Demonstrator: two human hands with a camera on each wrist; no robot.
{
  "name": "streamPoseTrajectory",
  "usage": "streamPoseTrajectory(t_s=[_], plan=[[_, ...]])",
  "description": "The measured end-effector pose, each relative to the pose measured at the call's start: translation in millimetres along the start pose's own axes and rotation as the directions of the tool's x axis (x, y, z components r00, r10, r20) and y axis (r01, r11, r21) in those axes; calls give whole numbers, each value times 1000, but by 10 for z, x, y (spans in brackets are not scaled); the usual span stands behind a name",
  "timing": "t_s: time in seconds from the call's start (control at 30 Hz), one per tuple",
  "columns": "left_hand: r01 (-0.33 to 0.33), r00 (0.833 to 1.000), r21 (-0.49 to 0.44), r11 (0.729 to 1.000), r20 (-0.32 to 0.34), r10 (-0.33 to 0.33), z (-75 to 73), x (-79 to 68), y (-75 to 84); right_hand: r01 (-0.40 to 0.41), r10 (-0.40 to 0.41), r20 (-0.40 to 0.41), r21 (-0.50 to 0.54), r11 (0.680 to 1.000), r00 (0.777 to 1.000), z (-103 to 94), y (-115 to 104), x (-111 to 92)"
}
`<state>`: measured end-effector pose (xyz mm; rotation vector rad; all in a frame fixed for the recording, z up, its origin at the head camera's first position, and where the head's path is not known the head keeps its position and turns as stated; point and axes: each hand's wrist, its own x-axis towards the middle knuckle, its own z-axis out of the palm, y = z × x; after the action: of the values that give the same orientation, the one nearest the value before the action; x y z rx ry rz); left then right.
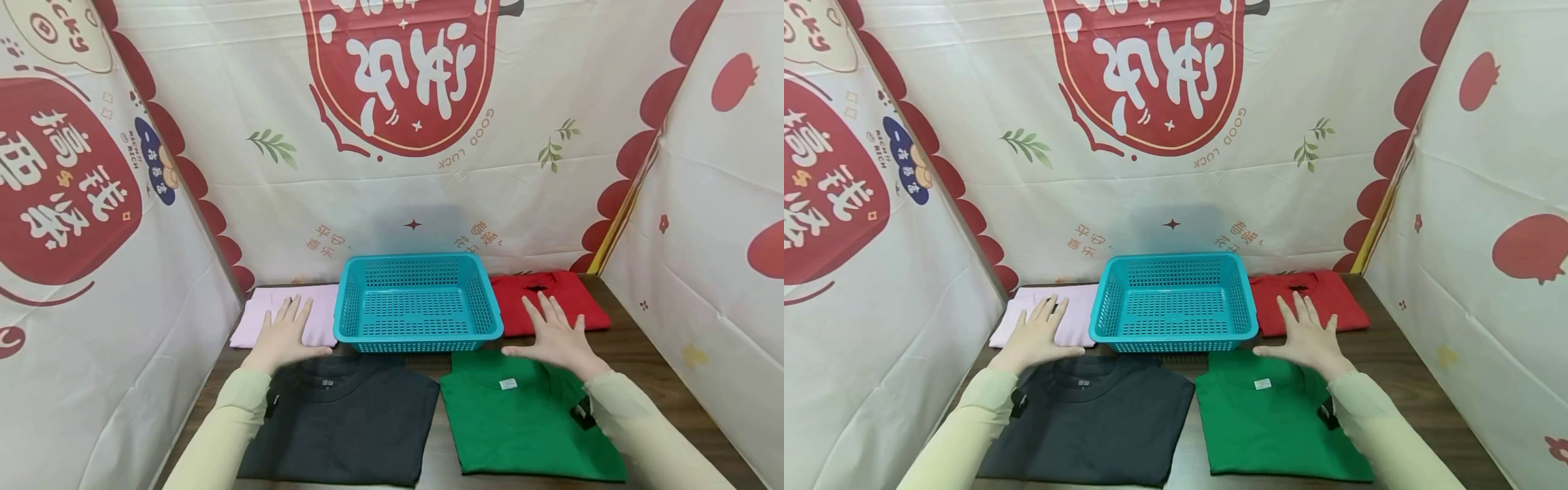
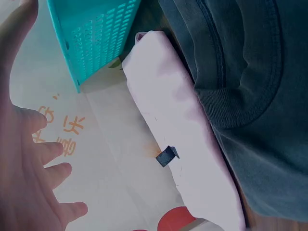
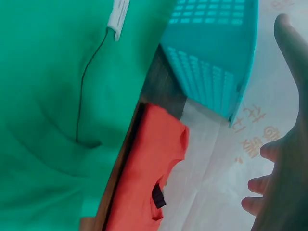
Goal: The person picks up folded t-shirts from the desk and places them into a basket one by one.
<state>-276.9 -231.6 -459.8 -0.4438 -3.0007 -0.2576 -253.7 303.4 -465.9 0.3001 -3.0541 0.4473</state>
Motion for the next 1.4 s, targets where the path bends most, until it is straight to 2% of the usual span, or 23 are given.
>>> streamPoseTrajectory(t_s=[0.3,0.57,0.77,0.93,1.2,1.4], plan=[[14,999,-45,999,-34,-15,4,-54,-45,11,-9,-58,40,999,998,-59,-222,-63],[-33,990,-77,996,-136,22,-28,-129,-87,84,-73,-176,55,995,982,-35,-416,-130],[-40,987,-117,992,-159,21,-51,-218,-117,108,-75,-208,150,983,975,6,-605,-200],[-3,990,-138,990,-143,-17,-64,-310,-152,143,-95,-200,241,960,975,48,-790,-281],[44,990,-149,988,-130,-63,-8,-467,-256,161,-116,-165,292,943,979,184,-1069,-390],[95,988,-160,983,-102,-112,27,-591,-341,123,-97,-87,395,910,991,361,-1224,-418]])
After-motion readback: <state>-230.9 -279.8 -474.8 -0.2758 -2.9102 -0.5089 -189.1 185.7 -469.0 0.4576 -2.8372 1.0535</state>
